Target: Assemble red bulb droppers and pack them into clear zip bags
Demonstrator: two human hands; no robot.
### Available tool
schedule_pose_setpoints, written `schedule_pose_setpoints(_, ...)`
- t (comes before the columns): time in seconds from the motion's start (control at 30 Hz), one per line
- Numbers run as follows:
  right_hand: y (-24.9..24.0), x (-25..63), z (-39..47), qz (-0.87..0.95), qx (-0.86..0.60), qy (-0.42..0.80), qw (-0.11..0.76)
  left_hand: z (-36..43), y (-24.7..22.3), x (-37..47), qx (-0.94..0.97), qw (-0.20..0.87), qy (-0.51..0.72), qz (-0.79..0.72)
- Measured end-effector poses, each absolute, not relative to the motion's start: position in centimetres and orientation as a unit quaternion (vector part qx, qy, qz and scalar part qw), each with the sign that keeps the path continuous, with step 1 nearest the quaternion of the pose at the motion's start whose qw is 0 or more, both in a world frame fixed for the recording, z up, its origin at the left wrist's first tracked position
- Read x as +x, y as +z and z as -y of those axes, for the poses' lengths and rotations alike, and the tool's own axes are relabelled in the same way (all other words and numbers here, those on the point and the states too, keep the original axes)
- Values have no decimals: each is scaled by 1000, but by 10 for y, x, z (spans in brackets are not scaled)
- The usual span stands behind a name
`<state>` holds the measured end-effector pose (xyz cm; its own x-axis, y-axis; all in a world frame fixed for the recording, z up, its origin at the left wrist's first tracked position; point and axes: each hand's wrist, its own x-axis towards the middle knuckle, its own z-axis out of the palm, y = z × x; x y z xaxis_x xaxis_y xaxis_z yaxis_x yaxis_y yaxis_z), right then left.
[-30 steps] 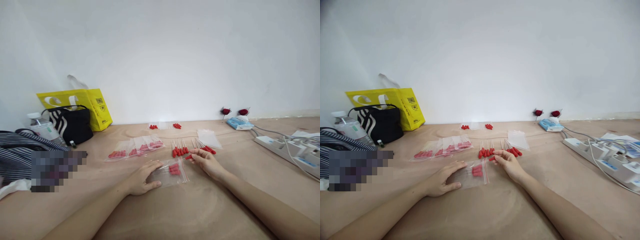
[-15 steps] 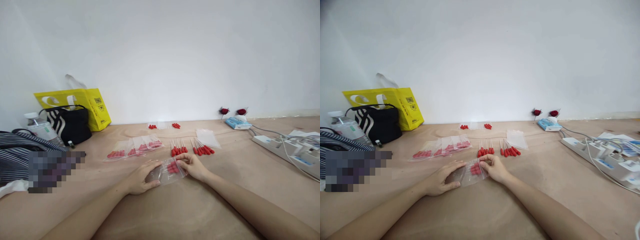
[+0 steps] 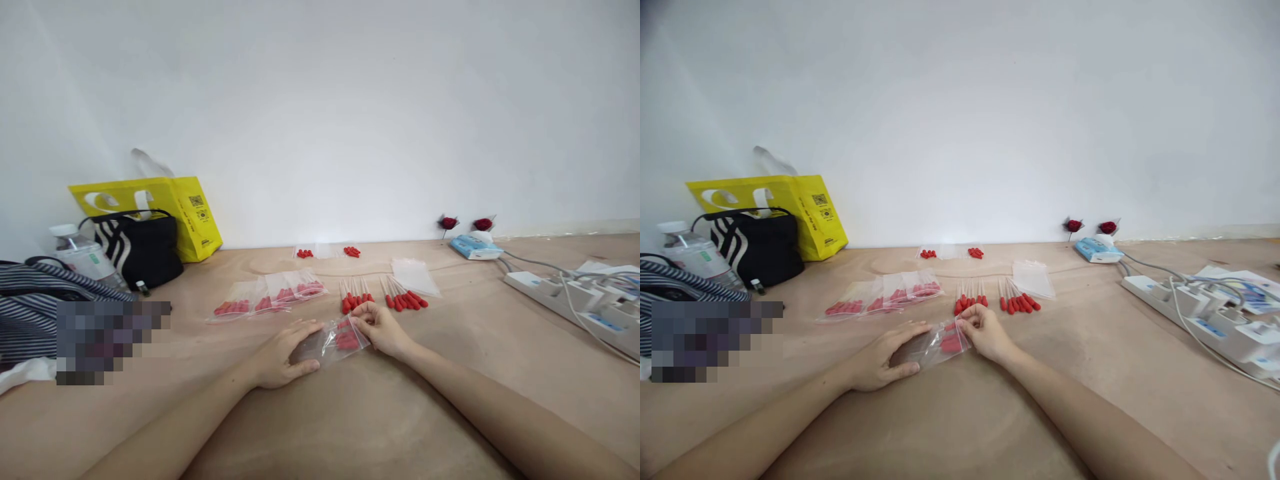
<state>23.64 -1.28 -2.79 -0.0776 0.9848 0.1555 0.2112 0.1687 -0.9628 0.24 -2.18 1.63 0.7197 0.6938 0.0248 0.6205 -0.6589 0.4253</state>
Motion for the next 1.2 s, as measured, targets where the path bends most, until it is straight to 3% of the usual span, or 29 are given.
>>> schedule_pose_setpoints(0.37,-17,260,3,636,-597,217,438,21,17,0,918,183,91,-341)
schedule_pose_setpoints(0.57,-11,273,-1,685,-678,8,265,18,18,2,928,186,66,-315)
schedule_pose_setpoints(0.87,-11,270,1,660,-702,-51,264,20,13,0,927,174,109,-313)
schedule_pose_setpoints(0.97,-9,281,2,623,-687,-9,375,21,12,0,921,188,104,-324)
schedule_pose_setpoints(1.07,-5,302,5,593,-598,184,507,20,11,-1,918,191,106,-330)
schedule_pose_setpoints(1.2,3,340,8,580,-490,370,536,16,10,-3,914,187,114,-342)
